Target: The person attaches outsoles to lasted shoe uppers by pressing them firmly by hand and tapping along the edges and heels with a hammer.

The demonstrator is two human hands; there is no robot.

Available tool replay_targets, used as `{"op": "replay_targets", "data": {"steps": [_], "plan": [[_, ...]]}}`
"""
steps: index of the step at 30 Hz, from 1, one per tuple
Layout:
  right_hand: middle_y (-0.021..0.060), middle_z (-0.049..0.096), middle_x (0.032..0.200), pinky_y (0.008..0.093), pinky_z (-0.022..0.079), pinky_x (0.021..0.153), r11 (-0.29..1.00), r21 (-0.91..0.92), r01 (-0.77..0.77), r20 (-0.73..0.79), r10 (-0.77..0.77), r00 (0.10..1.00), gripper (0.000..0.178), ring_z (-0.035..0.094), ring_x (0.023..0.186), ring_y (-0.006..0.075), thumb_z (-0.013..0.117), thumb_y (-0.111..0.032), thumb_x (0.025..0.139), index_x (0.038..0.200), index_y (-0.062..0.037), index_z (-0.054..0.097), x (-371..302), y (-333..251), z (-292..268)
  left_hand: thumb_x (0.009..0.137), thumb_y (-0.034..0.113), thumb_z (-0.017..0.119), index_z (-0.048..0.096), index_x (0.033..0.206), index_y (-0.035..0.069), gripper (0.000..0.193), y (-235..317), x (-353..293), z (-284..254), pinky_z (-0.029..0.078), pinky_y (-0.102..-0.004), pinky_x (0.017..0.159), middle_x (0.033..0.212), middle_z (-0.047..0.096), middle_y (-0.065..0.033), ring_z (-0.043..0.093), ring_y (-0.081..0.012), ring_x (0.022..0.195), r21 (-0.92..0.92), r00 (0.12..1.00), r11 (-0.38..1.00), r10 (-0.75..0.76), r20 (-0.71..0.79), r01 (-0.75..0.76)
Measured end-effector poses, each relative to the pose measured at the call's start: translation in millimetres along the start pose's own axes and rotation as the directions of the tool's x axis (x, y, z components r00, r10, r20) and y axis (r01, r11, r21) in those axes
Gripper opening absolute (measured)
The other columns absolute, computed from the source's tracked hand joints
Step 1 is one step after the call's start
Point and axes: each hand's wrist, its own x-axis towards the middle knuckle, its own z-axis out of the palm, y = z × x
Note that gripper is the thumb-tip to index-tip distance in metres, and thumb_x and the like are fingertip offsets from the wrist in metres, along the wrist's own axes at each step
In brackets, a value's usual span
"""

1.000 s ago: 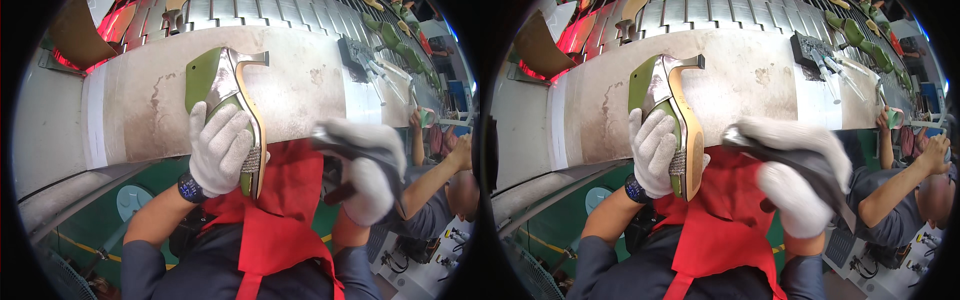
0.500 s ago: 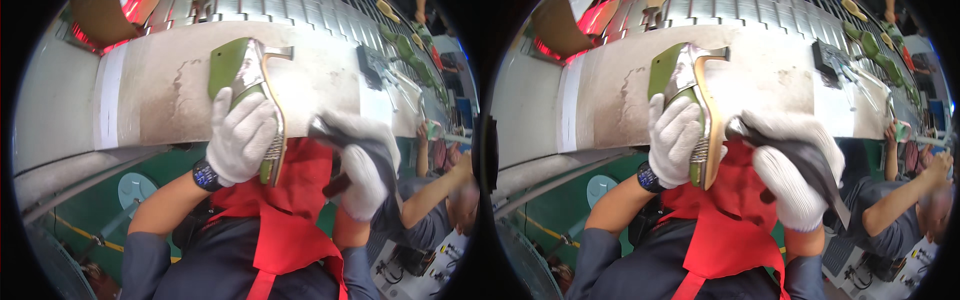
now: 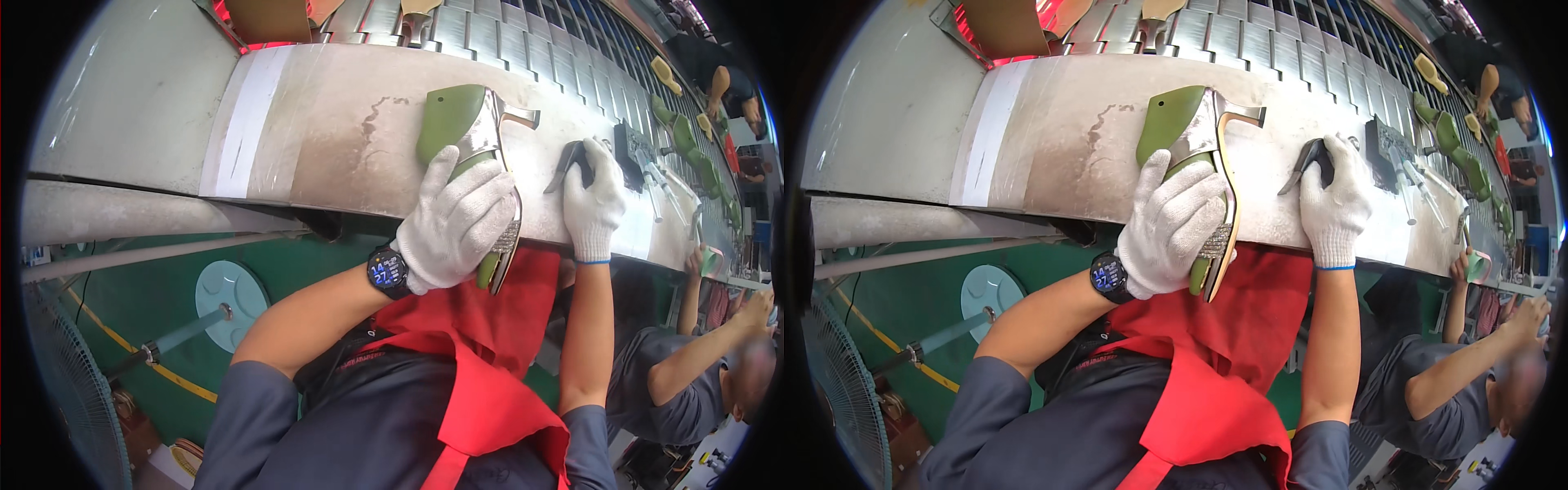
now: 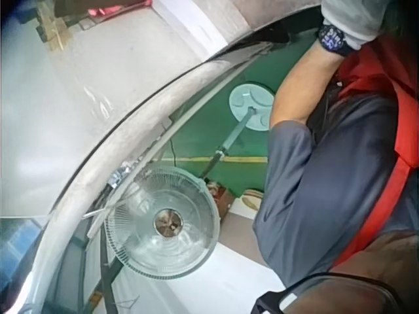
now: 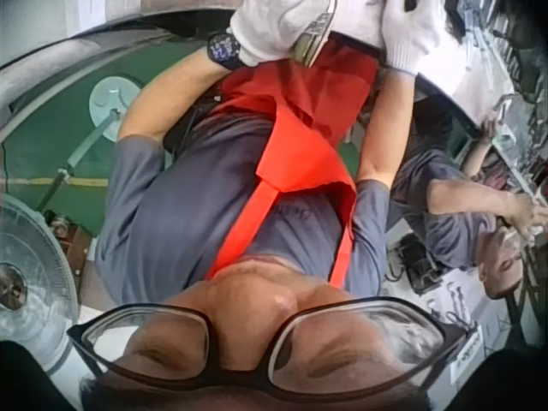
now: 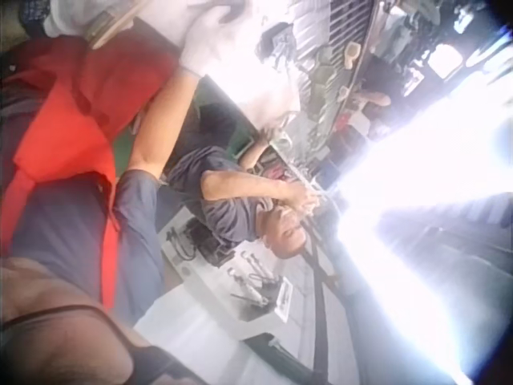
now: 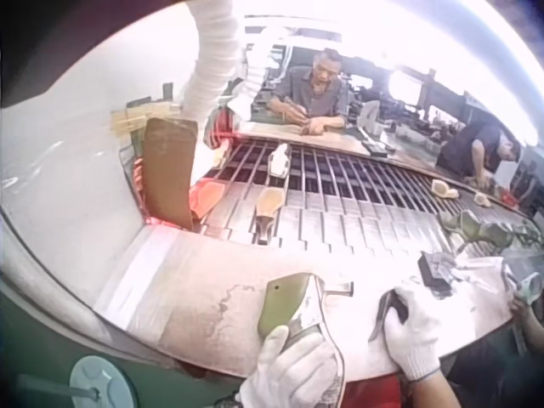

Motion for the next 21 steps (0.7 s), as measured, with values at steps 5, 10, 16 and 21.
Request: {"op": "replay_targets", "data": {"steps": [5,10,16,21], "plan": [[0.02,0.078,0.131,0.0441,0.056,0.111,0.995,0.057,-0.086,-0.004,0.087,0.996,0.036,0.074,0.126,0.0367,0.08,-0.01,0.093,0.128,-0.0037,0.076,-7,-17,-7,0.099,0.04,0.08,0.052,0.146,0.005,0.065,0,-2,-5,0.025,-0.0682,0.131,0.144,0.063,-0.0184,0.064,-0.041,0.136,-0.023,0.998,0.999,-0.038,0.049,0.04],[0.0239,0.073,0.143,0.0437,0.051,0.119,0.98,0.183,-0.082,-0.051,0.093,0.994,0.034,0.067,0.139,0.0365,0.078,-0.01,0.096,0.13,-0.0011,0.075,-41,-17,-13,0.097,0.042,0.08,0.05,0.147,0.006,0.069,0,4,-6,0.025,-0.0654,0.132,0.145,0.063,-0.0191,0.063,-0.0423,0.137,-0.029,0.999,0.999,-0.041,0.009,0.041],[0.0253,0.074,0.139,0.0532,0.045,0.123,0.989,0.136,-0.061,-0.059,0.07,0.996,0.027,0.066,0.138,0.0448,0.078,-0.004,0.091,0.118,-0.0015,0.077,-88,-27,-28,0.085,0.024,0.082,0.054,0.148,0.003,0.072,1,42,-54,0.028,-0.0618,0.132,0.147,0.064,-0.0196,0.058,-0.0413,0.145,-0.209,0.973,0.961,-0.143,0.179,0.179],[0.0263,0.074,0.134,0.0503,0.05,0.119,0.842,0.493,-0.218,0.137,0.172,0.975,0.028,0.067,0.136,0.0422,0.074,0.005,0.091,0.119,0.0021,0.075,-140,-96,-74,0.103,0.037,0.078,0.045,0.157,-0.004,0.076,-19,9,-90,0.046,-0.0539,0.124,0.16,0.054,-0.0256,0.054,-0.0426,0.15,-0.501,0.682,0.567,-0.729,0.064,0.653]]}}
